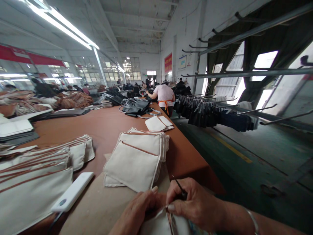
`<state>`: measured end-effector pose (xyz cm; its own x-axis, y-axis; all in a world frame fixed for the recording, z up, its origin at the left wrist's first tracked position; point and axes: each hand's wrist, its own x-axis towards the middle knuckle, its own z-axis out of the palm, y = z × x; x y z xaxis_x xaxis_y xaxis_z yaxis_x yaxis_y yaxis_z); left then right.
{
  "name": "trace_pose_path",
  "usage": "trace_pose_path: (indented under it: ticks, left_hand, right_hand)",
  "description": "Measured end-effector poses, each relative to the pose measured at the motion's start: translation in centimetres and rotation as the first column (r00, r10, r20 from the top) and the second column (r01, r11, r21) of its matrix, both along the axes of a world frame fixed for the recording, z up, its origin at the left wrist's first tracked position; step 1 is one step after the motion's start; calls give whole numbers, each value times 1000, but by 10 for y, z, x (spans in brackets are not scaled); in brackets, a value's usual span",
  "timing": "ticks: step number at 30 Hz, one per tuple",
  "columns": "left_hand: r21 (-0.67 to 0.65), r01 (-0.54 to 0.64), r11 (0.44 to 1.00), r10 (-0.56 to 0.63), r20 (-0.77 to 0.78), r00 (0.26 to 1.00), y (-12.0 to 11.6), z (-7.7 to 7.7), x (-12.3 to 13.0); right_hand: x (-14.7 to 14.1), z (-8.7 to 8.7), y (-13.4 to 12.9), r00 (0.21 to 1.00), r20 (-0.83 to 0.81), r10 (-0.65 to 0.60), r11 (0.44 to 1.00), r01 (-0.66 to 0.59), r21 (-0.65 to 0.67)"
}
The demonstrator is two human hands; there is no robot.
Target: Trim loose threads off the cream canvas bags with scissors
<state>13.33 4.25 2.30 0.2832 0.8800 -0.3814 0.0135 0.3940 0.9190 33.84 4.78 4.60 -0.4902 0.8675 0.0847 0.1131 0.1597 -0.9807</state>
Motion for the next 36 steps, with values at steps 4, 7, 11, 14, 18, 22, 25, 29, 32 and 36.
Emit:
trace_pose_path:
  ticks: [4, 7, 11, 14, 18, 22, 25, 29, 32, 36]
  left_hand:
    - [13, 23, 1000, -23, -17, 1000, -4, 7, 1]
    - [3, 63, 998, -63, -10, 998, -6, 15, 4]
    - [2, 374, 927, -370, 148, 917, -1, 20, 8]
    - [23, 515, 857, -507, 216, 835, 1, 20, 11]
    - [76, 466, 881, -472, 157, 867, -5, 24, 15]
    - [258, 468, 845, -496, 52, 867, -3, 23, 9]
    - [323, 517, 793, -532, -48, 846, 3, 20, 1]
    - [366, 499, 786, -456, -202, 867, 2, 30, 2]
    - [379, 448, 809, -376, -251, 892, -4, 44, 9]
    - [387, 420, 821, -366, -209, 907, -7, 46, 13]
  right_hand:
    - [2, -3, -3, 998, 47, 50, 877, -66, 475]
    - [7, -7, -6, 982, 187, 27, 681, -156, 716]
    - [14, -9, -9, 920, 374, -120, 435, -289, 853]
    - [18, -8, -12, 897, 392, -204, 268, -333, 904]
    - [18, -11, -18, 922, 349, -166, 226, -309, 924]
    - [16, -14, -24, 990, 135, -52, 684, -63, 726]
    - [18, -7, -21, 998, -45, -47, 983, 54, 174]
    - [21, 13, -4, 984, -1, 177, 984, -177, -21]
    - [20, 22, 4, 951, 115, 288, 951, -298, 78]
    - [14, 18, 5, 955, 139, 262, 952, -280, 126]
